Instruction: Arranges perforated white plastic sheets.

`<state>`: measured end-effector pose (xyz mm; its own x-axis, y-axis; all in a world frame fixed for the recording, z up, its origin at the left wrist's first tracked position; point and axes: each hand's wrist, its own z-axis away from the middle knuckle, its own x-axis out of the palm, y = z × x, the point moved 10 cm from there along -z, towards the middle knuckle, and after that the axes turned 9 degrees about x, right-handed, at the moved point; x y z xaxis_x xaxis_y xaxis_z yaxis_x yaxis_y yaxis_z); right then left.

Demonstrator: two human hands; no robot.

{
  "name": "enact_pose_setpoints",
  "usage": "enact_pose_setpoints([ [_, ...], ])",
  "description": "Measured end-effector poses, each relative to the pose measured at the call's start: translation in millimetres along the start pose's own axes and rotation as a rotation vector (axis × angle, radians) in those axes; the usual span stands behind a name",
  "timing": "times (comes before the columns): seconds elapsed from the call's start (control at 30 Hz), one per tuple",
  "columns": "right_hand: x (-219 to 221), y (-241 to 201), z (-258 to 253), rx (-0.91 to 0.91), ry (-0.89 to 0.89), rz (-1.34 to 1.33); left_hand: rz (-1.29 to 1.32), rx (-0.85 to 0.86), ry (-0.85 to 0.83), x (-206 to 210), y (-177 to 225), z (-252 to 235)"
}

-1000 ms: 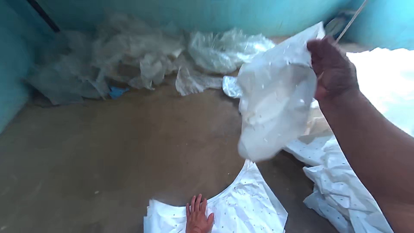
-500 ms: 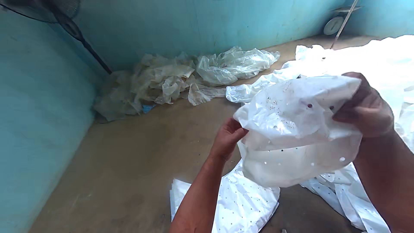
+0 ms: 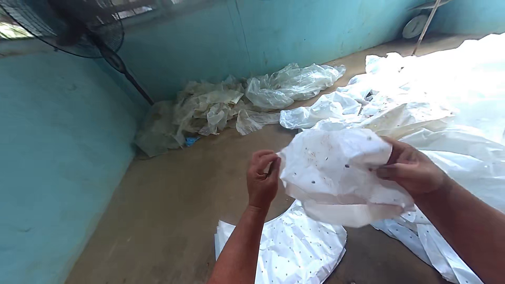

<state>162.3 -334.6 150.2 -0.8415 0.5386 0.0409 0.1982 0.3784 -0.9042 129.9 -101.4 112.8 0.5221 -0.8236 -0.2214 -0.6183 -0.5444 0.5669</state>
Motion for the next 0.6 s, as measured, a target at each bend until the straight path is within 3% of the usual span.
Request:
enact_pose_setpoints([
  [0.13, -10, 38, -1, 0.238, 0.157, -0.301, -0.188, 0.283, 0.063, -27, 21, -6],
  [0.27, -39, 72, 4, 0.420, 0.609, -0.447, -0.310, 0.470, 0.009, -28, 37, -4],
  [0.33, -60, 77, 11, 0.442, 0.813, -0.413, -0.323, 0.433, 0.003, -34, 35, -5],
  [0.5, -78, 86, 16, 0.515, 0.896, -0.180, -0.111, 0.236, 0.058, -45, 25, -12],
  [0.6, -107, 71, 15, 0.526, 0.880, 0.502, -0.168, 0.279, -0.007, -34, 36, -12],
])
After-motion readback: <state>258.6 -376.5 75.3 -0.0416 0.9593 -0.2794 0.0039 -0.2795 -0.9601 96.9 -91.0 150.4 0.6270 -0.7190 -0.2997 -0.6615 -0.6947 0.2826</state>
